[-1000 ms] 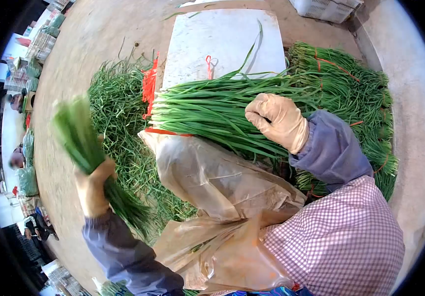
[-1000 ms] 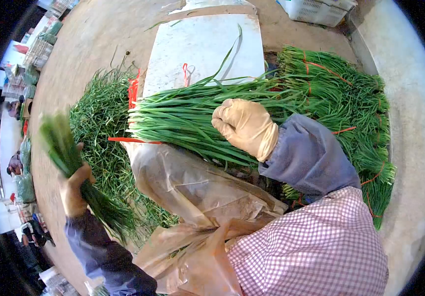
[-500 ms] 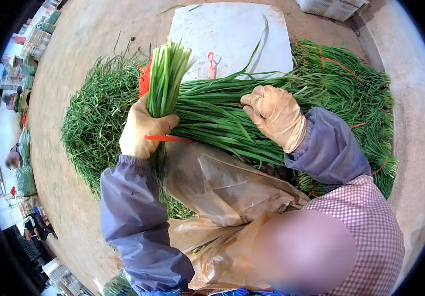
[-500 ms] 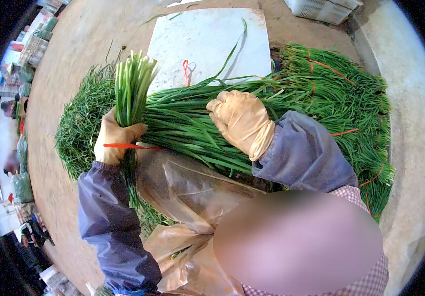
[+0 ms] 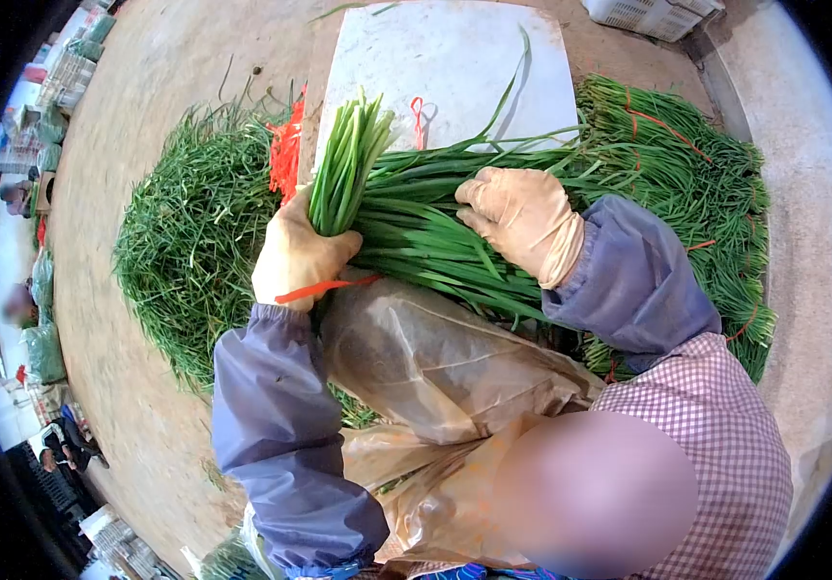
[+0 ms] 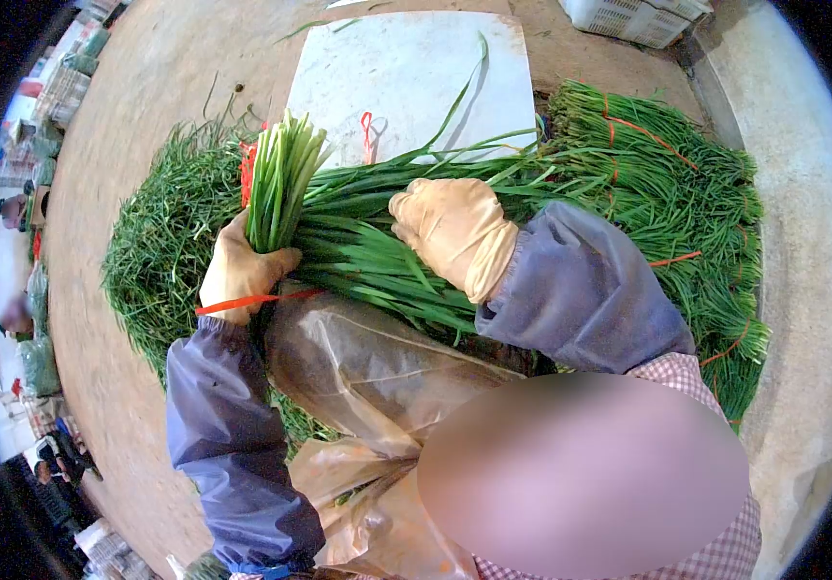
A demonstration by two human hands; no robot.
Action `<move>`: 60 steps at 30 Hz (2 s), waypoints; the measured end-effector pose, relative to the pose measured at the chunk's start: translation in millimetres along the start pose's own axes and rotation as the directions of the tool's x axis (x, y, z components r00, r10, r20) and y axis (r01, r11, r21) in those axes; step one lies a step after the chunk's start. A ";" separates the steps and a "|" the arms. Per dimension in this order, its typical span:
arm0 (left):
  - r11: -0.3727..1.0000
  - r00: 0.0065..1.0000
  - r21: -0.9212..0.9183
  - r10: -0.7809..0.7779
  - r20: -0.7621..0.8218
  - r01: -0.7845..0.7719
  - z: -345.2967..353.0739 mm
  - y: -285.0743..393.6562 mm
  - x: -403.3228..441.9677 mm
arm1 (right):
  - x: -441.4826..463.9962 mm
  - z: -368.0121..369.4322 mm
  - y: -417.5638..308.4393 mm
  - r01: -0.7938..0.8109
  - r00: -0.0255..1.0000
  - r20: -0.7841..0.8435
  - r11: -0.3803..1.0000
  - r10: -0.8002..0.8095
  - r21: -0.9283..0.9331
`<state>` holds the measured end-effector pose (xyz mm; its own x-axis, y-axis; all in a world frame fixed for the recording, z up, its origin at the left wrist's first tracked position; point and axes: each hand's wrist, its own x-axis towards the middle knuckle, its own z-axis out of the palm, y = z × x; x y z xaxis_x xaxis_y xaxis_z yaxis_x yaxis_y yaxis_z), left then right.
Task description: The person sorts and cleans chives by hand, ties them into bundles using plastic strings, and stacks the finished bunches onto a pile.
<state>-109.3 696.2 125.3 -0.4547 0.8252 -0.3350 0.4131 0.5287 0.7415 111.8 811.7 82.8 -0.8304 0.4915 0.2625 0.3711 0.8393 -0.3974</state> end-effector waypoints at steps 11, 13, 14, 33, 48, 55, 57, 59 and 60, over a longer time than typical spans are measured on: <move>0.997 0.996 0.007 0.078 -0.032 -0.077 -0.8 -7.7 -6.2 | 14.0 -15.8 -12.1 -0.129 0.986 -0.040 0.885 0.163 0.448; 0.998 0.999 -0.048 0.050 -0.018 -0.051 -1.5 5.1 -11.7 | 16.5 -17.2 -14.5 -0.235 0.968 0.064 0.780 0.244 0.579; 0.995 0.996 -0.043 0.087 -0.025 -0.088 -0.6 6.3 -11.6 | 16.6 -14.5 -14.9 -0.257 0.960 0.086 0.720 0.266 0.645; 0.989 0.998 -0.147 0.042 0.045 -0.035 9.9 -6.7 13.4 | 54.0 38.0 -34.6 -0.381 0.879 0.392 -0.093 0.272 0.920; 0.994 1.000 -0.108 0.003 0.008 -0.002 11.7 -4.6 9.4 | -65.8 -89.8 -3.2 -0.507 0.862 0.496 0.173 0.106 0.844; 0.992 0.977 -0.126 -0.014 -0.214 -0.013 -25.2 9.5 -25.4 | -66.3 -68.5 79.9 -0.364 0.860 -0.111 0.750 0.499 0.552; 0.997 0.907 0.051 0.070 -0.416 -0.053 -47.9 19.2 -47.8 | -64.2 -63.9 94.5 -0.295 0.841 -0.230 0.771 0.490 0.564; 0.991 0.872 -0.126 -0.027 -0.488 -0.039 -68.4 33.9 -76.5 | -56.7 -76.7 107.4 -0.196 0.728 -0.245 0.536 0.641 0.821; 0.958 0.861 -0.217 0.055 -0.506 -0.188 -62.6 59.2 -93.8 | -50.7 -95.2 103.8 -0.154 0.667 -0.223 0.424 0.711 0.892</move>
<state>-91.6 637.6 237.0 -0.7679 0.6389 0.0460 0.3101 0.3080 0.8994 232.1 896.0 111.9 -0.1968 0.9764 0.0889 -0.0858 0.0731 -0.9936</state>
